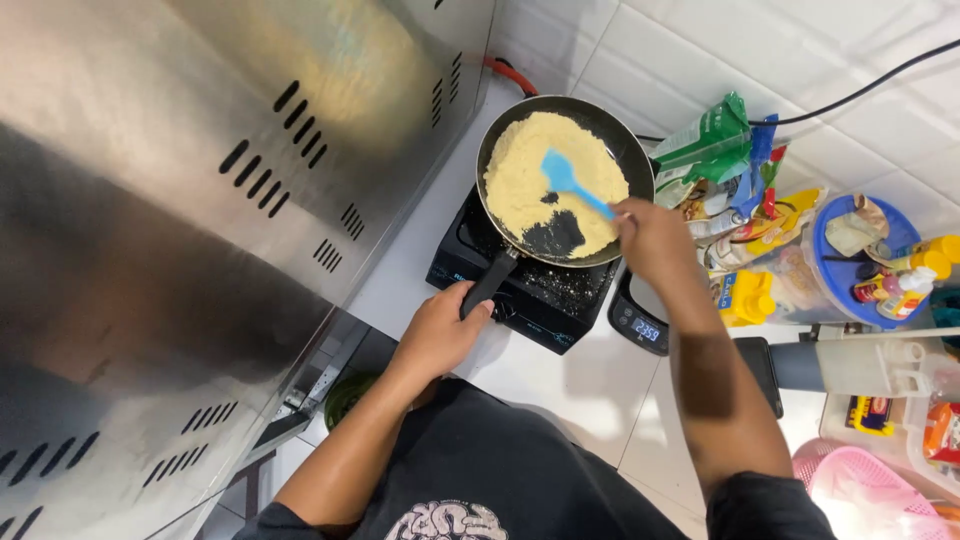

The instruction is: Toasting milk powder in a frying pan on a portable stove while stirring continuously with a spatula to prevent burning.

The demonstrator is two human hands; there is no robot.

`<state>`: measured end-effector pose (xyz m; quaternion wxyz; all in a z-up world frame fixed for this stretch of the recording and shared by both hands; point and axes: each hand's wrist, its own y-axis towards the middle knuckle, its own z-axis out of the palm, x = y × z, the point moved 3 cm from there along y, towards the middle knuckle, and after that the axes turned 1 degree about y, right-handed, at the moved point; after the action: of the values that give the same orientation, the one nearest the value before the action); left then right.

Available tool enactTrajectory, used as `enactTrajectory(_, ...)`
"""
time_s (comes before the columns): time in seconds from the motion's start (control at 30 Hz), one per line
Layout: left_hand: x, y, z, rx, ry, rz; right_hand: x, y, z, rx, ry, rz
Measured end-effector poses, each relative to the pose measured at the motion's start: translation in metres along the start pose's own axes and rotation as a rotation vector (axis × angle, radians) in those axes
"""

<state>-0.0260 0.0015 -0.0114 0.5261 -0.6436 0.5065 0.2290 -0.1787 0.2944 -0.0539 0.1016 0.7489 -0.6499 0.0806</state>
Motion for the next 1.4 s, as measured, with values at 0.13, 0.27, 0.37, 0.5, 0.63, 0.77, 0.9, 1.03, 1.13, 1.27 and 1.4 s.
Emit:
enactTrajectory(0.13, -0.001, -0.007, -0.006, 0.013, -0.036, 0.008, 0.021, -0.027, -0.031, -0.008, 0.062, -0.024)
enactTrajectory(0.27, 0.002, -0.016, -0.007, -0.029, -0.092, 0.017, -0.06, -0.009, -0.018, -0.211, -0.159, -0.03)
enactTrajectory(0.37, 0.013, -0.012, -0.002, -0.044, -0.065, 0.053, -0.075, 0.009, 0.016, -0.286, -0.123, -0.144)
enactTrajectory(0.5, 0.014, -0.012, 0.0, -0.052, -0.066, 0.069, -0.022, -0.023, 0.005, -0.124, 0.112, -0.055)
enactTrajectory(0.63, 0.017, -0.014, -0.001, -0.051, -0.067, 0.07, -0.019, -0.034, -0.021, -0.128, 0.025, -0.027)
enactTrajectory(0.77, 0.014, -0.02, -0.004, -0.059, -0.092, 0.083, -0.076, -0.001, -0.002, -0.224, -0.218, 0.046)
enactTrajectory(0.9, 0.014, -0.02, -0.003, -0.064, -0.093, 0.082, -0.046, -0.013, 0.012, -0.142, -0.135, 0.118)
enactTrajectory(1.03, 0.016, -0.022, -0.001, -0.048, -0.097, 0.071, -0.008, -0.057, -0.002, -0.047, -0.032, 0.06)
enactTrajectory(1.13, 0.018, -0.017, -0.001, -0.059, -0.098, 0.089, -0.001, -0.059, -0.035, -0.069, -0.105, 0.008)
enactTrajectory(1.27, 0.011, -0.022, 0.001, -0.077, -0.062, 0.109, -0.04, -0.008, -0.039, -0.092, -0.328, 0.104)
enactTrajectory(1.4, 0.013, -0.02, 0.001, -0.074, 0.004, 0.119, -0.047, 0.044, 0.001, -0.147, -0.233, 0.103)
